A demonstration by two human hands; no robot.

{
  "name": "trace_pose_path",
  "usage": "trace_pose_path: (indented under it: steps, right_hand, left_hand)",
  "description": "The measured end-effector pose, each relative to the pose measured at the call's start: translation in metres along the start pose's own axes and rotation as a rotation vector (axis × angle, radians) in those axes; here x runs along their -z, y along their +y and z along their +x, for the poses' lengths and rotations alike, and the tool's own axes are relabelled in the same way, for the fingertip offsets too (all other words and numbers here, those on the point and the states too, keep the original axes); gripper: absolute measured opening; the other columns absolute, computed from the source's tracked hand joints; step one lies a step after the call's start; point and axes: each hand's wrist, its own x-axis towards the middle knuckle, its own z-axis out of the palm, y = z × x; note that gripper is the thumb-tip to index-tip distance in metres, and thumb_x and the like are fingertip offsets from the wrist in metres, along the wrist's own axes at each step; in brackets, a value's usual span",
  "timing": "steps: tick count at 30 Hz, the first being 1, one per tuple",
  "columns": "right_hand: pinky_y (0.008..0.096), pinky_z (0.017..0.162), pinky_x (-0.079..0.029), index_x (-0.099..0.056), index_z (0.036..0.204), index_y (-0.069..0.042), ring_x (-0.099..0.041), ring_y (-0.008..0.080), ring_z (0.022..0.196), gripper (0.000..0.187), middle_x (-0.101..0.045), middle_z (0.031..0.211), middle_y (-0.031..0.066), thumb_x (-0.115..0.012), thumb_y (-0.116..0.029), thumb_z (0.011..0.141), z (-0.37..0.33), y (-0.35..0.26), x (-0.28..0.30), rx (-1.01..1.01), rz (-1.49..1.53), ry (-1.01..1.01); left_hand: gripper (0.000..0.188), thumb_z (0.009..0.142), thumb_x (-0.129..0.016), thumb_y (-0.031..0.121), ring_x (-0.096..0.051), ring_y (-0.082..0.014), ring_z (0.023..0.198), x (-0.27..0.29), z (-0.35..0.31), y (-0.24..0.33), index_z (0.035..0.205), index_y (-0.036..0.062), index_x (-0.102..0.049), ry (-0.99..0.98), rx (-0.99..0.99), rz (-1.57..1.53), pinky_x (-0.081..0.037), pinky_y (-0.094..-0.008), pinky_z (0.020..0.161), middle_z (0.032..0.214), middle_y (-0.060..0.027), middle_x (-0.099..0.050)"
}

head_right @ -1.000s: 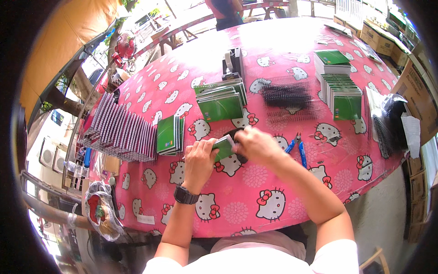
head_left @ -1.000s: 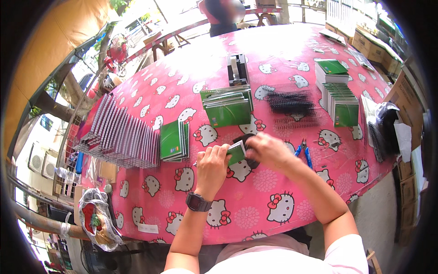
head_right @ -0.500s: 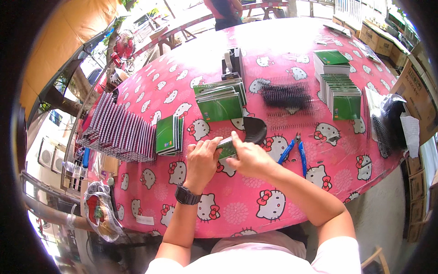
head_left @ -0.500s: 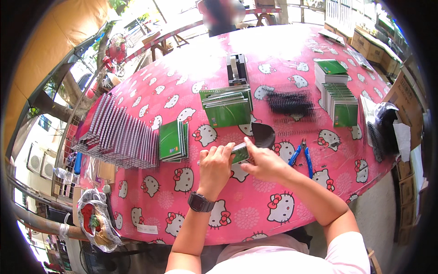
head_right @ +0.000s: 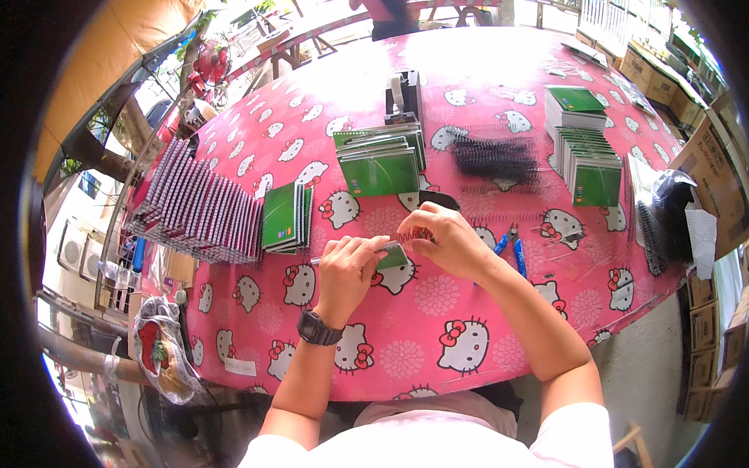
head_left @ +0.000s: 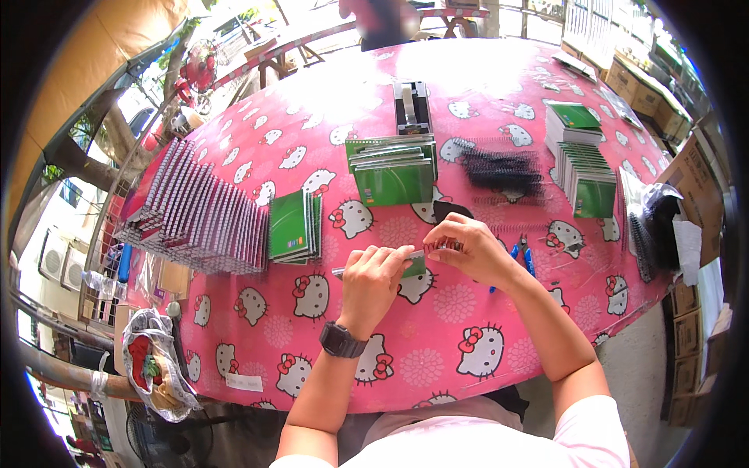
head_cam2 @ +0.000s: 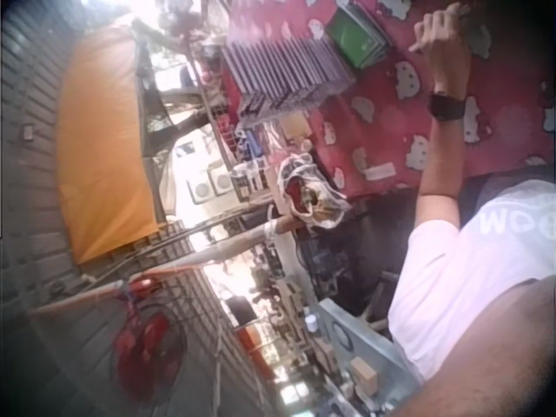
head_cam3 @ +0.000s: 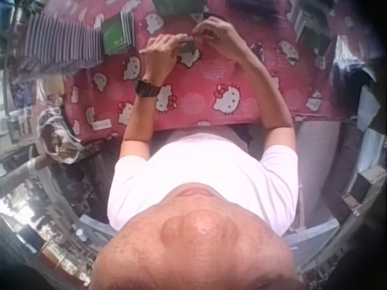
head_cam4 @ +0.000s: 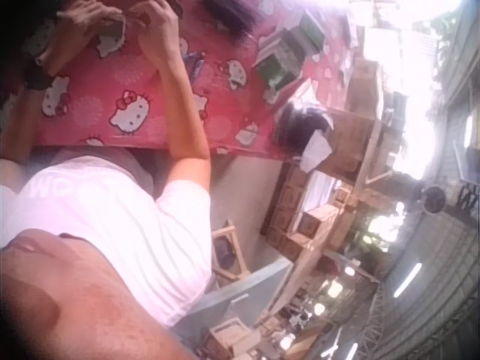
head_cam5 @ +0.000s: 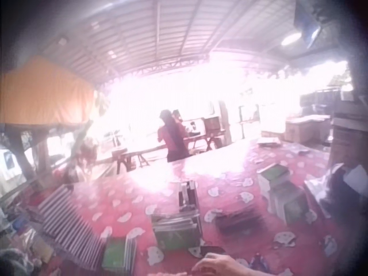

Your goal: The person repeatedly picks up a green notebook and a black spiral binding, inserts the spiral into the notebook, and places the assembled notebook on a growing stack. The process is repeated continuously throughout the clip.

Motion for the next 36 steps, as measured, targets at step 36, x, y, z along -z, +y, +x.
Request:
trace_pose_path:
  steps: [36]
  right_hand:
    - [0.0405, 0.075, -0.048, -0.063, 0.099, -0.004, -0.06, 0.0325, 0.087, 0.015, -0.062, 0.092, 0.0129, -0.054, -0.005, 0.087, -0.001, -0.001, 0.01, 0.089, -0.081, -0.279]
  left_hand:
    - [0.011, 0.079, -0.067, 0.011, -0.062, -0.0193, 0.077, 0.006, -0.004, -0.004, 0.09, 0.011, -0.067, -0.015, -0.01, -0.102, -0.045, -0.0329, 0.071, 0.083, -0.0013, -0.068]
